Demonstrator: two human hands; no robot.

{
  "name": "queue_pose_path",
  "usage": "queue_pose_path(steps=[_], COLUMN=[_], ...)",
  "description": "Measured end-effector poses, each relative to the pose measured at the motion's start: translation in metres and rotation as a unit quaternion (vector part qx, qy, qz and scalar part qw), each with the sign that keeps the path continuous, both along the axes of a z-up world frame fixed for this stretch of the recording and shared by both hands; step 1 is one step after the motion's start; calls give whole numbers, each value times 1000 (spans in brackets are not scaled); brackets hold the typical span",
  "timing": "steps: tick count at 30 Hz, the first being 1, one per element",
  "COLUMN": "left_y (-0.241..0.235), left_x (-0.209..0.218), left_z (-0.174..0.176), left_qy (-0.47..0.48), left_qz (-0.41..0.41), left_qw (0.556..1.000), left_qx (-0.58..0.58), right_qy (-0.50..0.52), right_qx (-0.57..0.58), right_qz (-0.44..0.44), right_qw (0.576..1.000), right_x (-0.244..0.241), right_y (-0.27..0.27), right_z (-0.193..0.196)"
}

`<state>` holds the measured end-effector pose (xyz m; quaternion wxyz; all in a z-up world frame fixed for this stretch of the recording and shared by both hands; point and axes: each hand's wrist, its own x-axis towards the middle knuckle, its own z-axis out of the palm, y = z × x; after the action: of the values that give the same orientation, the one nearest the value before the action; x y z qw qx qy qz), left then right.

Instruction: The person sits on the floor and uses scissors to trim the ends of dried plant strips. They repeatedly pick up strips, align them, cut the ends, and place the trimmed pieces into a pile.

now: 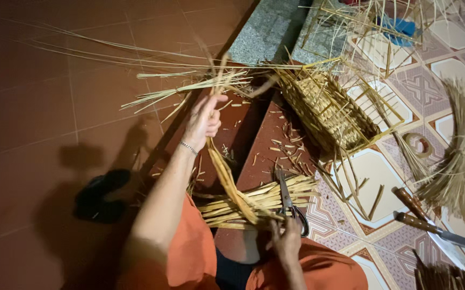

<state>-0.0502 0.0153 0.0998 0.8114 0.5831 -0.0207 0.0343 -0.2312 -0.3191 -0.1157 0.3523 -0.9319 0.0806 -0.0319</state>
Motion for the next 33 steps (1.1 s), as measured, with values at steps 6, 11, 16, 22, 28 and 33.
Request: queue_pose_path(steps=[6, 11, 16, 22, 28, 33], left_y=[-4, -10, -13, -17, -21, -29], left_x=[-14, -6, 0, -6, -6, -3], left_z=[5, -13, -23, -13, -16, -21], left_qy=[20, 12, 40, 61, 79, 77], left_qz=[-137, -170, -184, -227, -190, -142], left_qw=[989, 981, 976, 971, 978, 983], left_qx=[45, 97, 105, 49, 44, 93], right_qy=[-40, 10, 14, 92, 28, -33], right_qx=[-166, -128, -195, -107, 107, 383], right_qz=[8, 8, -33, -45, -102, -63], right_qw=[985, 992, 980, 989, 989, 921], right_x=[47, 51, 57, 60, 53, 38], right_y=[-39, -42, -49, -51, -57, -53], right_z=[-28, -50, -69, -62, -38, -10])
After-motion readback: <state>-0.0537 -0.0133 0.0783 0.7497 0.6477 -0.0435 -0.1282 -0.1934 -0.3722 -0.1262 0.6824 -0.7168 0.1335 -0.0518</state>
